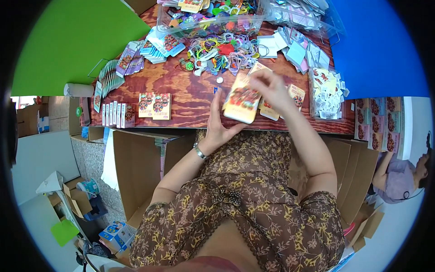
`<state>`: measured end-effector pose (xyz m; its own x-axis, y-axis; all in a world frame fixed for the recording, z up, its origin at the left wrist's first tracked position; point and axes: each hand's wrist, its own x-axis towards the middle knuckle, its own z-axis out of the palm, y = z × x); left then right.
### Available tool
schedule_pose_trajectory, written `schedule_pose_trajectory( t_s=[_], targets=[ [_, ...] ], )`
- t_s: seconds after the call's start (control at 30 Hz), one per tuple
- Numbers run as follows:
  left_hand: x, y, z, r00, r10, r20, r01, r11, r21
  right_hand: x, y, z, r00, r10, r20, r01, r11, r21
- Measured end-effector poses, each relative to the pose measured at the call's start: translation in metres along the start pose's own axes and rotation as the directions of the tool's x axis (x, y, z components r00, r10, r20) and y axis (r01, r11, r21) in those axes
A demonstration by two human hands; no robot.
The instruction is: Packing small toy items and cards into plastic cups on a table.
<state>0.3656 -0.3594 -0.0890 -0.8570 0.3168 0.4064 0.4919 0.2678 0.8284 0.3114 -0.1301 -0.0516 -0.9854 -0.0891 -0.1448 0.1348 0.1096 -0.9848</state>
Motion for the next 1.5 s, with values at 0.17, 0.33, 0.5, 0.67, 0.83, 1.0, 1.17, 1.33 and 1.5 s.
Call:
schedule_pose_trajectory(
  t_s=[0.17, 0.33, 0.5, 0.67, 0.83, 1.0, 1.17, 1.33, 1.5],
  targets=[
    [-0.006, -0.018, 0.010, 0.962, 0.005, -0.272, -0.052, 0.985, -0.164, -0.013, 0.017, 0.070, 0.996, 0.063, 0.060, -0.069, 0.992, 0.102],
    [-0.003, -0.011, -0.013, 0.968, -0.069, -0.241, 0.039, 0.991, -0.125, 0.022, -0.009, 0.038, 0.934, -0.303, 0.192, 0.357, 0.747, -0.561],
    [0.000, -0.024, -0.026, 0.995, -0.098, -0.025, 0.100, 0.992, 0.072, 0.112, 0.013, -0.061, 0.889, -0.416, -0.191, 0.049, 0.502, -0.864],
    [0.000, -0.026, -0.020, 0.996, 0.058, 0.062, -0.070, 0.974, 0.216, 0.148, 0.024, -0.082, 0.965, -0.196, -0.173, -0.125, 0.235, -0.964],
    [-0.001, -0.029, -0.014, 0.999, -0.038, -0.029, 0.043, 0.981, 0.190, 0.142, 0.032, -0.101, 0.907, -0.405, -0.119, 0.076, 0.434, -0.898],
    [0.001, -0.033, -0.017, 0.976, -0.153, -0.158, 0.181, 0.966, 0.183, 0.096, -0.020, -0.089, 0.848, -0.522, -0.090, 0.183, 0.447, -0.875],
    [0.011, -0.033, -0.015, 0.956, -0.128, -0.265, 0.202, 0.940, 0.276, 0.033, -0.056, -0.034, 0.868, -0.419, -0.267, 0.341, 0.893, -0.295],
    [0.019, -0.027, -0.012, 0.948, -0.037, -0.316, 0.151, 0.927, 0.343, -0.005, -0.037, 0.032, 0.888, -0.416, -0.198, 0.341, 0.883, -0.323],
    [0.017, -0.025, -0.017, 0.947, -0.043, -0.318, 0.163, 0.918, 0.361, -0.010, -0.036, 0.048, 0.851, -0.525, 0.006, 0.455, 0.731, -0.508]
  ],
)
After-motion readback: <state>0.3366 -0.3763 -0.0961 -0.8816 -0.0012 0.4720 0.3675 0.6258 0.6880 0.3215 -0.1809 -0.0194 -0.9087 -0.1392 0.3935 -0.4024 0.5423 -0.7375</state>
